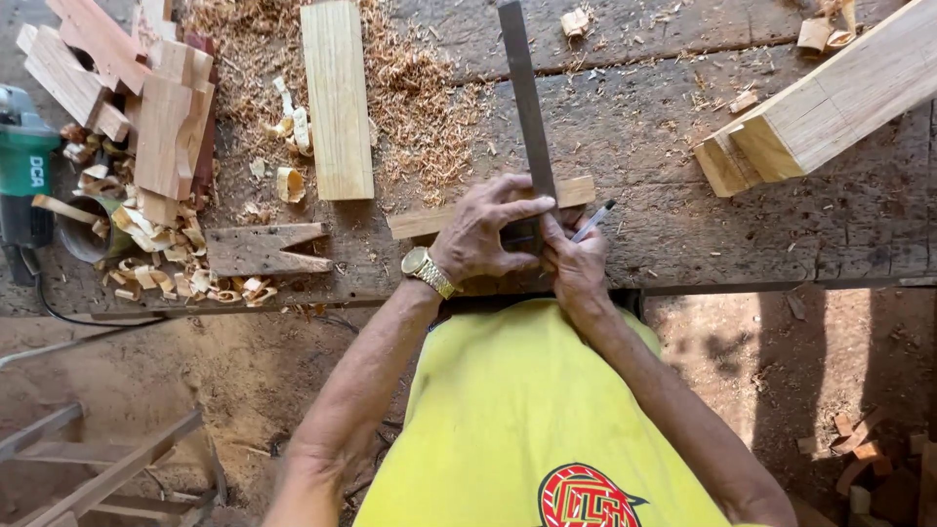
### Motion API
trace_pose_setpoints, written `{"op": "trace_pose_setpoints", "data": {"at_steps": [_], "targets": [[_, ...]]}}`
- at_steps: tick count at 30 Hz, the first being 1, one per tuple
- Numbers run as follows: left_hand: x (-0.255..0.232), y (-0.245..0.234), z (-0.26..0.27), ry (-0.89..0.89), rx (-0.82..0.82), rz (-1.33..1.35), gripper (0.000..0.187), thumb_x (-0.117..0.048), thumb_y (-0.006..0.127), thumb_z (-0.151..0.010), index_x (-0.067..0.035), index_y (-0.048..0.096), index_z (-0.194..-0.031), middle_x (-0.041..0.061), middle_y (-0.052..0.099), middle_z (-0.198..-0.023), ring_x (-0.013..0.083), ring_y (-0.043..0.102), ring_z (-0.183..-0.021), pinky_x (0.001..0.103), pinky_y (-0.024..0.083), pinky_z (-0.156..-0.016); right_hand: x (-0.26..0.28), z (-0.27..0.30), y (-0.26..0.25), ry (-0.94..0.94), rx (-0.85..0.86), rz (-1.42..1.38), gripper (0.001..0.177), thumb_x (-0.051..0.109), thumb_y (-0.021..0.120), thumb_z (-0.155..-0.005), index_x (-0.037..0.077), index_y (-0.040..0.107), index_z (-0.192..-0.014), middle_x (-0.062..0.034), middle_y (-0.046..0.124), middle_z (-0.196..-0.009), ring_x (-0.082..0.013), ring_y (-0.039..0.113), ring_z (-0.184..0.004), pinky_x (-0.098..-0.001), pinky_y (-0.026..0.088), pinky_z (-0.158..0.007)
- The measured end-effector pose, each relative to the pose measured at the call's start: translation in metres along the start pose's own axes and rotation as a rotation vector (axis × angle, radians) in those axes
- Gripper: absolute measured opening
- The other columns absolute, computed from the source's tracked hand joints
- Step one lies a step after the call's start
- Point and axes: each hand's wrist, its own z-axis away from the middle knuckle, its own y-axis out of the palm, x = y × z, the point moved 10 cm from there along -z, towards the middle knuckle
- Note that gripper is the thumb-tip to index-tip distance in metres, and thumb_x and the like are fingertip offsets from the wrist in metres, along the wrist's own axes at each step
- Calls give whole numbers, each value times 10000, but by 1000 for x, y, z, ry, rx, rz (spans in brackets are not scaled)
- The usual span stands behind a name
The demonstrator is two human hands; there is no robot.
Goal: The person uses a try square and a pen to mark lines on several rectangular wooden blocks. They repeatedly position the square on the wood, draw straight lines, and rotate the blocks to mark different sides.
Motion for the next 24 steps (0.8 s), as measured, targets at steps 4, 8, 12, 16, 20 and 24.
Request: {"op": "trace_pose_setpoints", "data": {"at_steps": [4,8,12,16,20,24], "targets": [[9,9,5,76,-26,-70,809,-139,851,-587,-247,652,-1363,89,549,-1394,362,633,-1153,480,541,-944,-15,-11,-13,44,-38,-33,212,190,821,-923,114,623,-916,95,380,-597,37,321,-350,-152,277,-332],[11,11,6,44,-11,-157,822,-176,841,-591,-300,626,-1375,57,568,-1359,347,640,-1142,469,556,-926,-5,-3,-8,56,-72,-39,243,209,831,-912,116,606,-897,102,374,-587,27,335,-343,-149,276,-337],[17,14,3,14,-12,-172,834,-212,827,-592,-352,610,-1385,9,566,-1359,322,632,-1131,463,567,-910,-7,-8,-12,63,-74,-57,230,193,842,-900,112,627,-910,84,381,-591,11,343,-332,-156,278,-329],[19,15,3,-9,15,-155,823,-198,808,-609,-357,604,-1391,-5,559,-1375,319,618,-1152,477,557,-941,-1,-6,-5,65,-61,-56,245,184,836,-904,120,601,-883,89,376,-585,21,325,-326,-152,269,-325],[17,15,2,-29,15,-198,760,-203,816,-607,-318,643,-1338,-8,567,-1354,301,610,-1147,467,560,-919,1,-5,-4,67,-62,-57,255,182,838,-904,115,593,-880,81,369,-576,22,321,-321,-158,266,-317],[17,18,0,-46,17,-306,742,-230,828,-591,-336,654,-1305,-27,572,-1310,272,602,-1103,446,570,-889,6,-5,-2,53,-43,-57,243,181,827,-916,108,596,-884,67,362,-581,12,323,-307,-168,264,-303]]}}
